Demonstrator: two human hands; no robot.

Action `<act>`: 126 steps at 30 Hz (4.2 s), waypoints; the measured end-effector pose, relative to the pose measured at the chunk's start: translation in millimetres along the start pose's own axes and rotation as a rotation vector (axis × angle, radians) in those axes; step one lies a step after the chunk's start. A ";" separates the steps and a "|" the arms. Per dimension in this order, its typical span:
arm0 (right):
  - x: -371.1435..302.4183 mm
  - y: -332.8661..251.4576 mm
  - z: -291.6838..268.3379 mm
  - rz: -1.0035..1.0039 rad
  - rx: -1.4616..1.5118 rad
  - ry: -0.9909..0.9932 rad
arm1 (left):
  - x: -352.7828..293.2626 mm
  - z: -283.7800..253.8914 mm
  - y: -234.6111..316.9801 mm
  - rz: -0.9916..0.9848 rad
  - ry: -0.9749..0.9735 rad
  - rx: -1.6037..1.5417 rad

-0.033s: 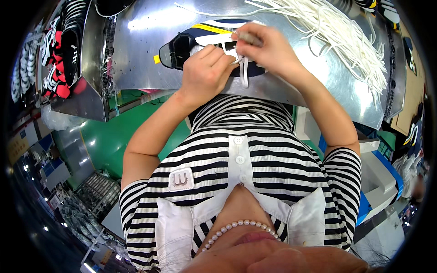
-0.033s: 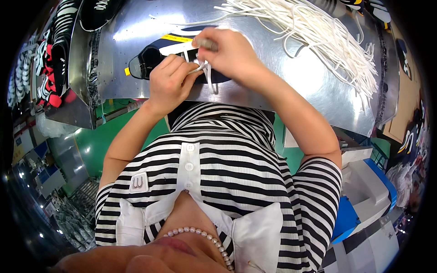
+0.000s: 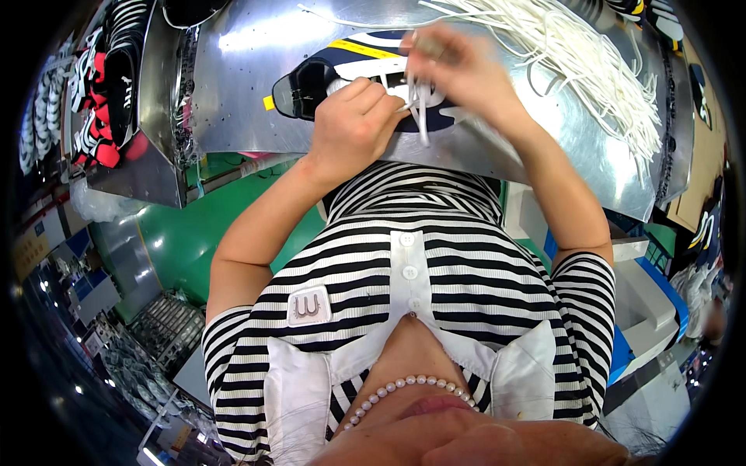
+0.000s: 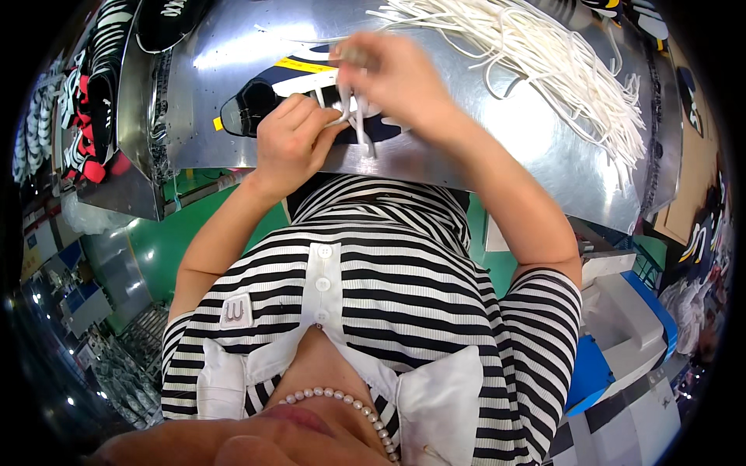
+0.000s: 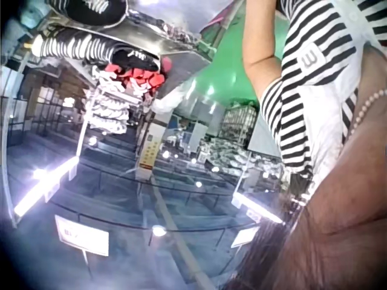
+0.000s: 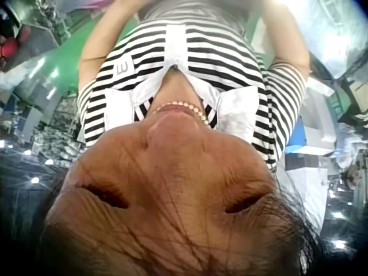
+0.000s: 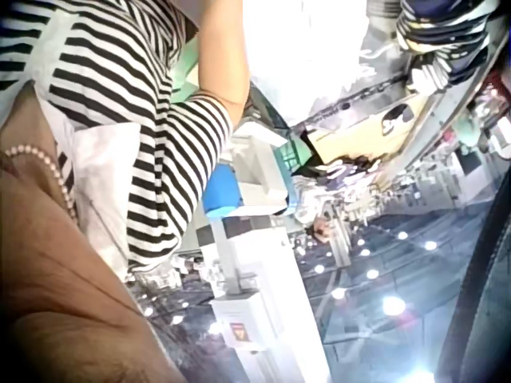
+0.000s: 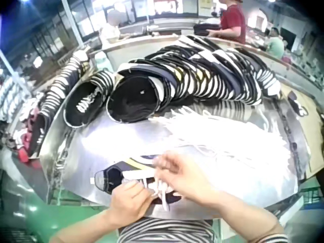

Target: The person laces shoelaces through the eyelets of shoe uppers by hand, pulling the laces tight after each pass. They pick up individual shoe uppers from a stack, thread the lace through the holes, and then place the partially finished items onto another stack on the workbench.

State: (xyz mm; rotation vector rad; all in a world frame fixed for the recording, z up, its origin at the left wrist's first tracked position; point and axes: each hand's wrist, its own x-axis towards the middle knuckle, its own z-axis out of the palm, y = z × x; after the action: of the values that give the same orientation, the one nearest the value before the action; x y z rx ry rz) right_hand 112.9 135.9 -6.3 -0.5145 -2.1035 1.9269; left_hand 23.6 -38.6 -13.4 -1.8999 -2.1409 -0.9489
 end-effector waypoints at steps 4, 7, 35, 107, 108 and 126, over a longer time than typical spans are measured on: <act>25.7 -98.1 -49.5 -0.498 0.378 0.581 | 2.3 -3.4 2.3 -0.006 -0.031 -0.027; 13.4 -77.2 -59.8 -0.367 0.153 0.484 | 0.5 -9.7 0.3 -0.038 -0.127 -0.008; -28.3 6.9 7.8 -0.086 -0.198 -0.001 | 1.1 6.2 -0.8 -0.737 0.085 0.006; -48.8 16.9 37.3 0.186 -0.010 0.050 | -10.2 -36.8 7.6 -0.539 -0.184 -0.148; -43.2 7.0 36.0 0.175 0.193 0.060 | -8.2 -37.8 5.1 -0.563 -0.185 -0.191; -65.7 4.0 28.2 0.058 -0.187 -0.017 | -5.4 -27.1 9.0 -0.638 -0.155 -0.134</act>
State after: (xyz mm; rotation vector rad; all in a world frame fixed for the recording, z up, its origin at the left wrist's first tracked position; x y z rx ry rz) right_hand 161.5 83.4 -9.2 -0.6040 -2.3174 1.7790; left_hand 24.8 -57.3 8.8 -1.3773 -2.9258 -1.0834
